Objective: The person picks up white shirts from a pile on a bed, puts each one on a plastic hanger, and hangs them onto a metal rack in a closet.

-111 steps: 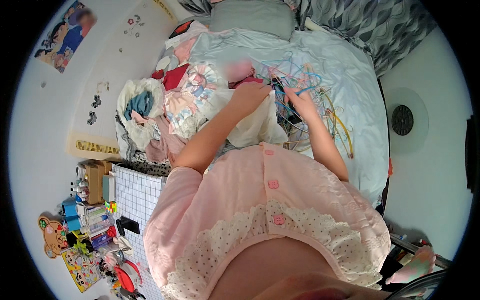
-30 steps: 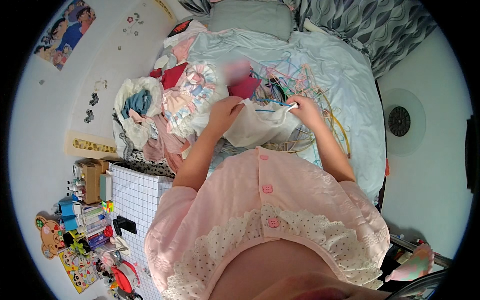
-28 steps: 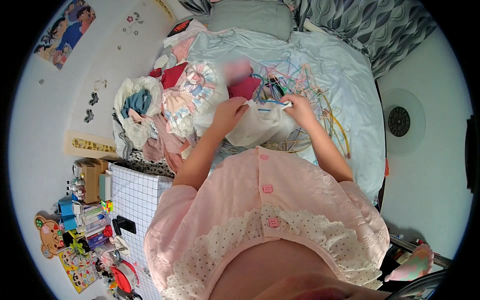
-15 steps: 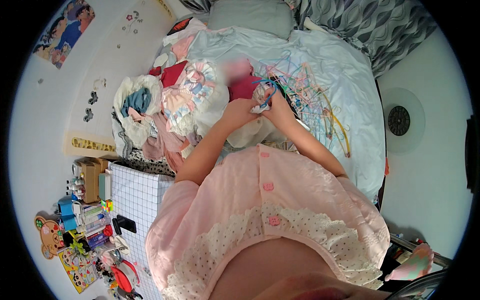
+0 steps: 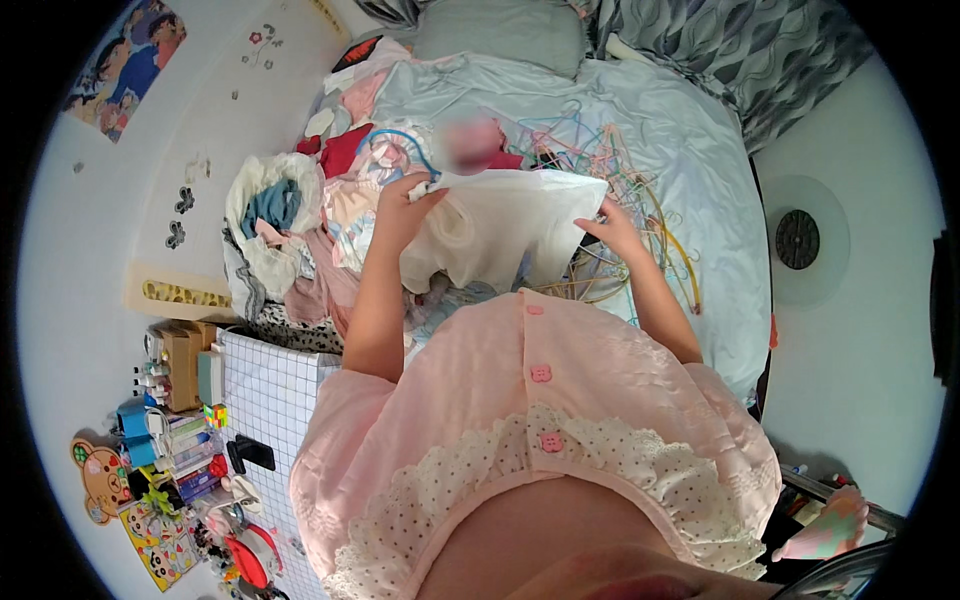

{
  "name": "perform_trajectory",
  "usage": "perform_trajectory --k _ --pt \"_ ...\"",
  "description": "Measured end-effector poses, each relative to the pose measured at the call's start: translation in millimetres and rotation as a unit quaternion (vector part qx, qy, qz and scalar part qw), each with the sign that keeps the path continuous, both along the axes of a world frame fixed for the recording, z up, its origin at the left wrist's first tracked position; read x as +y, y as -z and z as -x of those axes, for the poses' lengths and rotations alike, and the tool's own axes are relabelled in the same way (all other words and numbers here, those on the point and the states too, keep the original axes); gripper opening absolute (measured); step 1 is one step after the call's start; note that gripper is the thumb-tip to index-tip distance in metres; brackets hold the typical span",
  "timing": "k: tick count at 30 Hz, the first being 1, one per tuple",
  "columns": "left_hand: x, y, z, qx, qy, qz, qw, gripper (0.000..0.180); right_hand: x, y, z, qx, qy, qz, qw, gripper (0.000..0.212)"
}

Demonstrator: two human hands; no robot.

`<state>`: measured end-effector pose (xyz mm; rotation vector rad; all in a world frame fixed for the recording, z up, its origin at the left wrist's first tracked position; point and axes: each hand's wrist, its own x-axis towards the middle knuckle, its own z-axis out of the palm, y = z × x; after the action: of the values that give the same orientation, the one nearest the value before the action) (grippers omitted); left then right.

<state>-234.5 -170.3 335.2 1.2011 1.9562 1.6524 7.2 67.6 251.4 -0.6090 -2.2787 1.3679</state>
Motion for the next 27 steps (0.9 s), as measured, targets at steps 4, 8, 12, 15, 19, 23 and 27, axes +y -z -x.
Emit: perform_trajectory --k 4,8,12,15,19,23,27 --pt "-3.5 -14.6 2.8 -0.044 -0.071 -0.053 0.995 0.013 2.5 22.9 1.7 -0.075 0.090 0.085 0.989 0.028" --pt "-7.1 -23.5 7.1 -0.018 -0.045 -0.039 0.998 0.012 46.4 24.3 -13.6 0.033 0.175 0.029 0.984 0.024" --pt "-4.9 -16.0 0.2 0.044 -0.040 -0.017 0.998 0.013 59.0 -2.2 -38.3 0.055 0.147 -0.004 0.988 0.026" --pt "8.3 -2.0 -10.9 0.051 -0.048 -0.013 0.997 0.017 66.3 7.8 -47.1 -0.017 0.172 -0.046 0.984 0.025" --pt "38.9 13.9 -36.3 0.149 -0.072 -0.011 0.986 0.023 58.1 33.5 -40.3 -0.006 0.123 -0.155 0.980 0.041" --pt "55.4 20.1 -50.9 0.134 -0.063 0.058 0.987 0.021 22.9 -11.4 -15.2 -0.018 0.076 -0.014 0.997 0.059" --pt "62.2 28.8 -44.7 0.141 -0.048 0.051 0.988 0.020 14.8 -23.4 -18.7 0.077 0.166 -0.192 0.964 0.074"
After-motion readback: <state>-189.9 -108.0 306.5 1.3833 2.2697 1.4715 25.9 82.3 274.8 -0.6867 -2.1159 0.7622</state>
